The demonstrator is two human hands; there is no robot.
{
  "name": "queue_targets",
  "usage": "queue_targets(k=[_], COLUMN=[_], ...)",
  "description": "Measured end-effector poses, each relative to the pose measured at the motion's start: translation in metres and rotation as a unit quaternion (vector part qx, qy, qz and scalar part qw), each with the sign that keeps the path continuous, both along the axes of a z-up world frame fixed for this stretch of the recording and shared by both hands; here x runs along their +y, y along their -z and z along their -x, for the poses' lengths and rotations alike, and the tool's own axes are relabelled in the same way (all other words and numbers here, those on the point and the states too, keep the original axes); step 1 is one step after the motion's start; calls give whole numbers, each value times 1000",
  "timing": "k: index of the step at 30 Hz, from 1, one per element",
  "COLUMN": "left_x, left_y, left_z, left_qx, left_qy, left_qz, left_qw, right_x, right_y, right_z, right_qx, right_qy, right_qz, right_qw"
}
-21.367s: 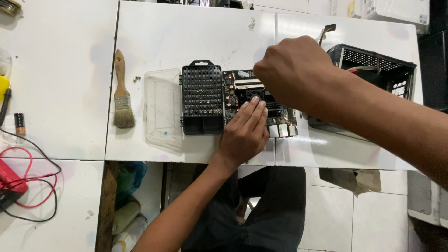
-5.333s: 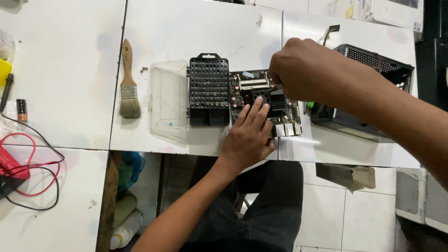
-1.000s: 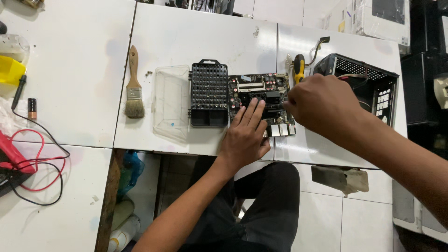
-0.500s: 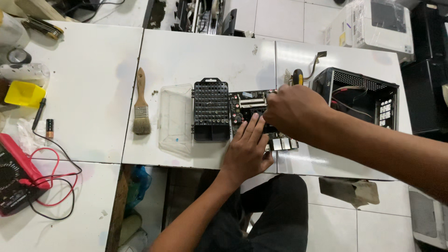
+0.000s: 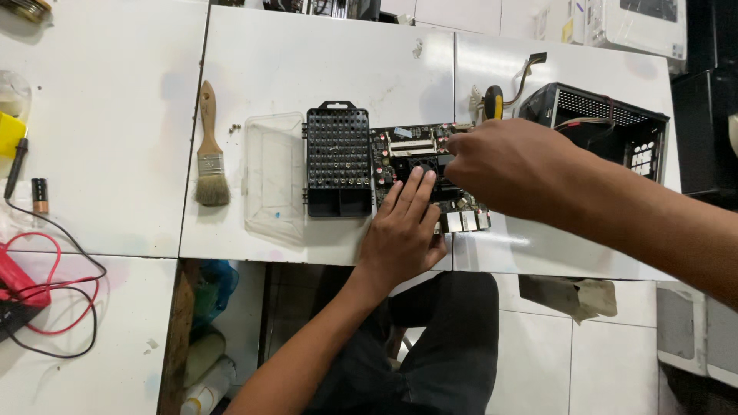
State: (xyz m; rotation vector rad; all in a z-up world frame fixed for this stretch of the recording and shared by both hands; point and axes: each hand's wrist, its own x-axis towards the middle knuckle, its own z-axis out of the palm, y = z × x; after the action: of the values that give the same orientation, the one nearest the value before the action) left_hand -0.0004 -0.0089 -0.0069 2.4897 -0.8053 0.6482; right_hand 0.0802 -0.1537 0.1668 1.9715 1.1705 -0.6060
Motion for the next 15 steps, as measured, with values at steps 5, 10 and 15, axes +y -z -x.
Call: queue_targets(k=[5, 10, 15], left_x=[0, 1, 0], left_y=[4, 5, 3], left_z=[-1, -1, 2], left_qx=[3, 2, 14], left_qy=[0, -3, 5], left_qz=[-2, -11, 1], left_qw=[1000, 1000, 1000], right_x=[4, 5, 6], right_y=[-4, -5, -18], right_z=[-11, -12, -24], right_qx=[-8, 13, 53], right_qy=[29, 170, 290], right_qz=[-26, -87, -170], right_qw=[999, 981, 940])
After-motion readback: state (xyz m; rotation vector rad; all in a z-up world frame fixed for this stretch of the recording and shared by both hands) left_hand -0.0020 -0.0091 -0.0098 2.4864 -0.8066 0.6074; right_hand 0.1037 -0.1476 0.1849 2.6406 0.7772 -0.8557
